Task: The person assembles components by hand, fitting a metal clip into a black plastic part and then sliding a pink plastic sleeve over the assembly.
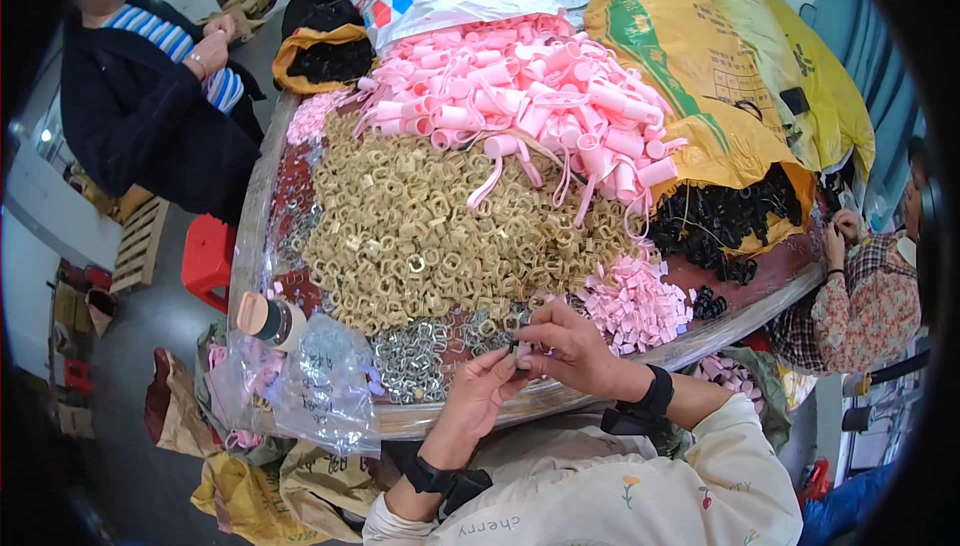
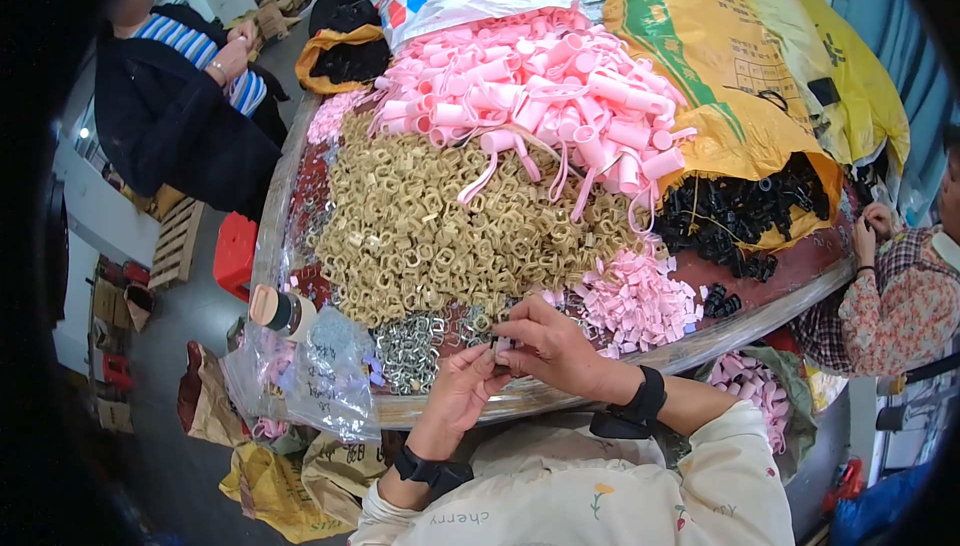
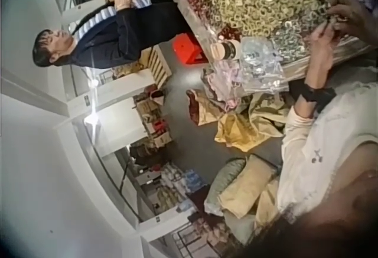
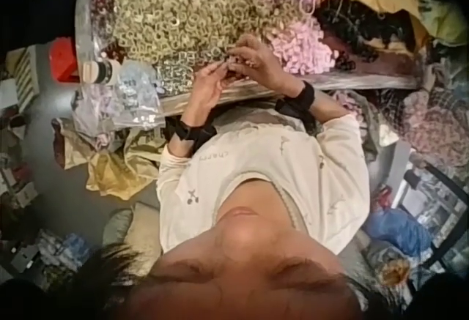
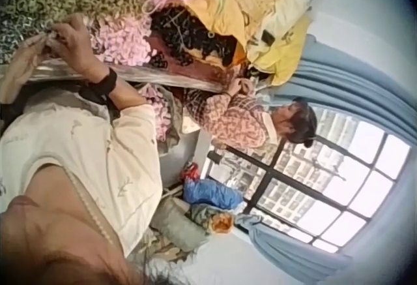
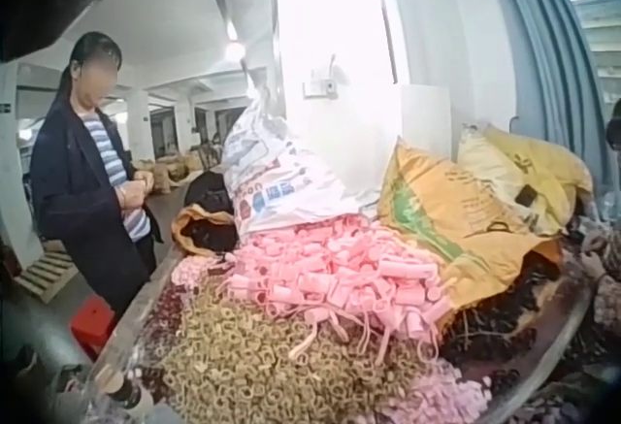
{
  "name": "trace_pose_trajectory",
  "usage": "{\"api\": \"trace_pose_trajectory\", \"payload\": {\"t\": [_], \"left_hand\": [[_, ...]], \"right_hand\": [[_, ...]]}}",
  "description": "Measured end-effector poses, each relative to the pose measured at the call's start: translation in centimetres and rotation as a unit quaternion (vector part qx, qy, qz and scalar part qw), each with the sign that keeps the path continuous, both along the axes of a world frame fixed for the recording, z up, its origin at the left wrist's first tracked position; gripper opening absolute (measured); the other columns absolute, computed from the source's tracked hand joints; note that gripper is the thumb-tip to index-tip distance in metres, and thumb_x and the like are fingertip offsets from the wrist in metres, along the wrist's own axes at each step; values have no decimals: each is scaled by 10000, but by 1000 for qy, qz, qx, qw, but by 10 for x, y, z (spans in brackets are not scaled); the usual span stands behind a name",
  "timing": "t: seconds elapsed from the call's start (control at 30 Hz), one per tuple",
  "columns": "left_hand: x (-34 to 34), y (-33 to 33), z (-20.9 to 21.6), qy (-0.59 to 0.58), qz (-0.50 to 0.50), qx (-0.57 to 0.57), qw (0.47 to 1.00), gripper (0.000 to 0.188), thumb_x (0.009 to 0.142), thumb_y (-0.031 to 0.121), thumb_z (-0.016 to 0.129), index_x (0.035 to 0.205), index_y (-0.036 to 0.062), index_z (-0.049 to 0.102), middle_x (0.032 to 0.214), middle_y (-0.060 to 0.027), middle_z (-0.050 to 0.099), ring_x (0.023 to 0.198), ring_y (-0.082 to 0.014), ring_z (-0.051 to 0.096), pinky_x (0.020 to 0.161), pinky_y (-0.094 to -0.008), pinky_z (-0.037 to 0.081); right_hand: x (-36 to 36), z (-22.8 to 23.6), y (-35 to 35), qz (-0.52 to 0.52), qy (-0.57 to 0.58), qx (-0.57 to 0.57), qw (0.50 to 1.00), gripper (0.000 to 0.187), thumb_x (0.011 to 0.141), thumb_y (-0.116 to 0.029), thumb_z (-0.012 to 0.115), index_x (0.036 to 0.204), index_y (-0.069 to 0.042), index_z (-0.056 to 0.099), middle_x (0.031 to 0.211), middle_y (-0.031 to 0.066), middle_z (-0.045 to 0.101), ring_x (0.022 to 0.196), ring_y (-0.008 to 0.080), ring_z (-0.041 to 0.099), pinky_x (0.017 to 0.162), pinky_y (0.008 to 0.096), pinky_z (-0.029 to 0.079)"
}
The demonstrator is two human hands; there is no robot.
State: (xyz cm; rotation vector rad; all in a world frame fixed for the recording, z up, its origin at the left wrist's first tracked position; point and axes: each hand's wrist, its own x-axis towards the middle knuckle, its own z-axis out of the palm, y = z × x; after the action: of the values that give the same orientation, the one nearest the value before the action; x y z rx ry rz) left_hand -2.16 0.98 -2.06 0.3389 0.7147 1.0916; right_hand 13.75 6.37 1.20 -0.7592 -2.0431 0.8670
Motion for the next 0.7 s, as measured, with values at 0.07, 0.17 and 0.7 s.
{"api": "trace_pose_trajectory", "payload": {"t": [0.07,0.17,0.7], "left_hand": [[1,0,-1,3,-12,1,1000,219,816,113,512,1000,-4,524,916,-74,575,795,-148,576,705,-249,491],[1,2,-1,-8,-56,19,998,211,825,128,500,986,-5,528,911,-70,571,775,-140,572,694,-253,489],[4,14,-13,129,-46,68,988,194,823,106,483,941,-42,523,827,-119,592,670,-162,592,600,-244,509]], "right_hand": [[2,-4,0,7,-7,45,999,273,655,-77,653,905,-46,548,804,94,492,699,229,516,553,289,435],[4,-9,1,26,-25,129,991,307,637,-90,666,918,-43,550,801,95,491,701,240,512,559,300,436],[106,-26,174,-399,-397,204,801,365,669,-146,597,999,-59,468,878,133,485,744,283,525,617,369,433]]}}
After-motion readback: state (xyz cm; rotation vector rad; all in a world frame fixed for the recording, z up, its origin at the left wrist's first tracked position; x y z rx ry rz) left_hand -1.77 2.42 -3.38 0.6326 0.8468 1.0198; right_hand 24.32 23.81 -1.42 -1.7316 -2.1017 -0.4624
